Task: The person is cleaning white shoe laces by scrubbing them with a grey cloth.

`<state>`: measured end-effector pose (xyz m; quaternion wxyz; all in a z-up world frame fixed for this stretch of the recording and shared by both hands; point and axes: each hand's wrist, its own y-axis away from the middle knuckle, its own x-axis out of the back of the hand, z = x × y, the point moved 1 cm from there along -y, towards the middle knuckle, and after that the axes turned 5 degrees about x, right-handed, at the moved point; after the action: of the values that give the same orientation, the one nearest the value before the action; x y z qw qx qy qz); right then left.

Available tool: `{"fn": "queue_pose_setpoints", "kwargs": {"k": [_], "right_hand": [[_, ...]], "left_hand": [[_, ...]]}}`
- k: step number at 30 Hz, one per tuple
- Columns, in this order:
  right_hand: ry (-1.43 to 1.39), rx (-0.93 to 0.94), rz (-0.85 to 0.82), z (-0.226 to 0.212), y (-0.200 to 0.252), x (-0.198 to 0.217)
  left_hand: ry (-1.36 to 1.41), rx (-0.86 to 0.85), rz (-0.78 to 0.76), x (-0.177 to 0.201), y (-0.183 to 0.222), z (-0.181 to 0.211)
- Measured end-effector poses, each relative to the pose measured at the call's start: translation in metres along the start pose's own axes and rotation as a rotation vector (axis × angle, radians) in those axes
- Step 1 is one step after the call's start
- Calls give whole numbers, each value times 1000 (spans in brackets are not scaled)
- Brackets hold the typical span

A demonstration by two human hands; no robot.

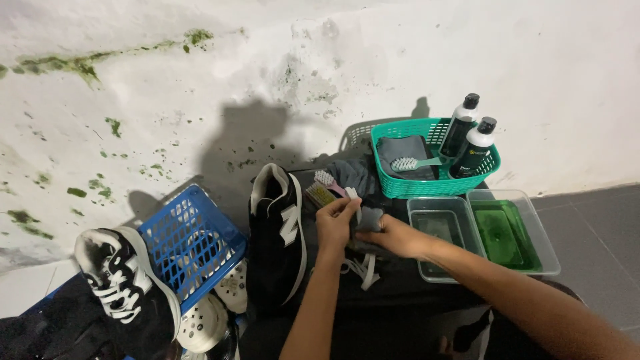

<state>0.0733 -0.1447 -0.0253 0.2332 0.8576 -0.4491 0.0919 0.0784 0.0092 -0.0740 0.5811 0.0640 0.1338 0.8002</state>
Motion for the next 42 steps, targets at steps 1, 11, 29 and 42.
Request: {"fn": "queue_pose_setpoints", "kwargs": {"k": [1, 11, 29, 42], "right_hand": [[1, 1, 0, 0, 1, -1], [-24, 28, -39, 6, 11, 0], [-95, -37, 100, 6, -3, 9], [-3, -13, -33, 10, 18, 11]], "left_hand": [[1, -1, 0, 0, -4, -1], [80, -52, 114, 12, -28, 2], [-115, -62, -6, -14, -24, -31], [34, -28, 81, 11, -5, 12]]}}
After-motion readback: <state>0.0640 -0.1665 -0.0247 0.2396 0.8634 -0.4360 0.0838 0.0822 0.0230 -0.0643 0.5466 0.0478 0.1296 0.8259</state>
